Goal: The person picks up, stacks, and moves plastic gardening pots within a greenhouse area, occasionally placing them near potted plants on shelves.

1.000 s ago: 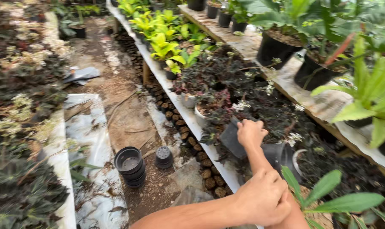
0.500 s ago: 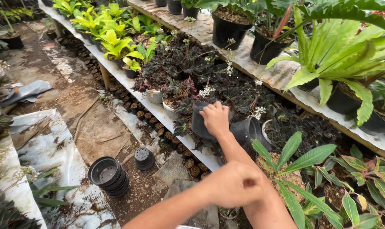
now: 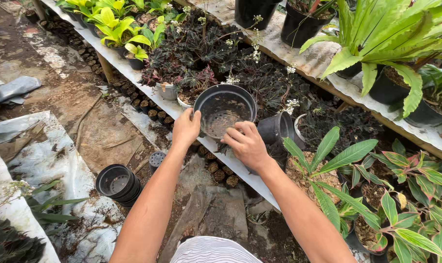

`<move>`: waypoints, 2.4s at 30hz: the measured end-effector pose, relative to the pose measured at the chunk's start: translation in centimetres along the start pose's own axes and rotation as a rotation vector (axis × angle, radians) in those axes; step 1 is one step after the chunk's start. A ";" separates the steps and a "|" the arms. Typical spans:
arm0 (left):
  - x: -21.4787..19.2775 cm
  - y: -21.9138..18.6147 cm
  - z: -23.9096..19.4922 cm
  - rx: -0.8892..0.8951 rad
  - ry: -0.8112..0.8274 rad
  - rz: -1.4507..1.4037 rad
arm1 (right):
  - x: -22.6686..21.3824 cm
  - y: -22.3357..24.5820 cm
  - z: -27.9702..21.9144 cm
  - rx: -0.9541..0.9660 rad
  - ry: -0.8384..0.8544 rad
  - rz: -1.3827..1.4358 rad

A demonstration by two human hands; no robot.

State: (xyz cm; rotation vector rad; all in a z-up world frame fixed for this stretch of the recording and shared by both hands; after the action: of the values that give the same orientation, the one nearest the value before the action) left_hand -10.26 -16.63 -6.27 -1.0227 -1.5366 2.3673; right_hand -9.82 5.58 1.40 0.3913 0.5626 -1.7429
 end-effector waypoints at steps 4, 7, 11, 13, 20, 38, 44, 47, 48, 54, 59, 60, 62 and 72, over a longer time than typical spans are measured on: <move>0.5 -1.3 -2.5 0.077 -0.088 -0.065 | -1.7 -0.7 -0.8 0.117 0.037 0.088; 0.6 -2.4 -4.3 0.005 -0.064 -0.058 | -3.2 -2.6 -2.5 0.394 -0.062 0.125; 0.6 -4.1 -6.7 0.014 -0.087 -0.175 | -3.9 -6.8 -11.0 1.202 -0.488 0.221; 0.9 -4.8 -7.5 0.008 -0.091 -0.225 | -3.1 -5.8 -13.8 1.286 -0.544 0.305; 2.4 -6.7 -11.1 -0.027 -0.033 -0.412 | -4.7 -3.0 -14.5 1.349 -0.578 0.512; -2.5 -5.5 -16.3 -0.118 -0.086 -0.336 | -4.8 4.4 -7.0 0.705 -0.009 0.263; -2.6 -4.8 -15.5 -0.051 -0.135 -0.286 | -1.8 3.1 -8.0 0.935 0.047 0.360; -3.2 -4.2 -14.7 -0.019 -0.166 -0.222 | 0.9 3.0 -8.9 1.102 0.087 0.413; -3.5 -4.0 -14.4 -0.002 -0.172 -0.188 | 1.7 3.3 -8.7 1.098 0.083 0.415; -5.7 -2.4 -12.9 0.071 -0.192 -0.284 | 3.4 5.8 -7.1 1.116 0.009 0.376; -7.2 -1.0 -11.1 -0.063 -0.147 -0.310 | -1.9 8.6 -5.4 0.912 -0.400 0.074; -7.4 -0.8 -10.8 -0.096 -0.127 -0.296 | -1.5 8.0 -5.0 0.907 -0.401 0.086; -8.1 -0.7 -10.6 -0.088 -0.122 -0.378 | 2.0 5.8 -7.7 1.440 -0.455 0.592; -6.5 1.1 -12.3 -0.063 0.079 -0.796 | 10.0 7.2 -10.9 1.897 -0.136 1.426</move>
State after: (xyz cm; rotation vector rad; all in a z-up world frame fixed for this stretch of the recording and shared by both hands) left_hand 2.34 -10.83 -7.23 -0.3762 -1.5927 1.7085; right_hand -5.62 2.34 -14.19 1.4264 -1.4099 -0.3292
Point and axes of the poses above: each hand's wrist, its own z-axis towards the middle knuckle, its own x-axis out of the palm, y = z × x, the point moved 8 cm from there along z, towards the middle knuckle, and after that the axes turned 9 degrees about -y, right-handed, at the moved point
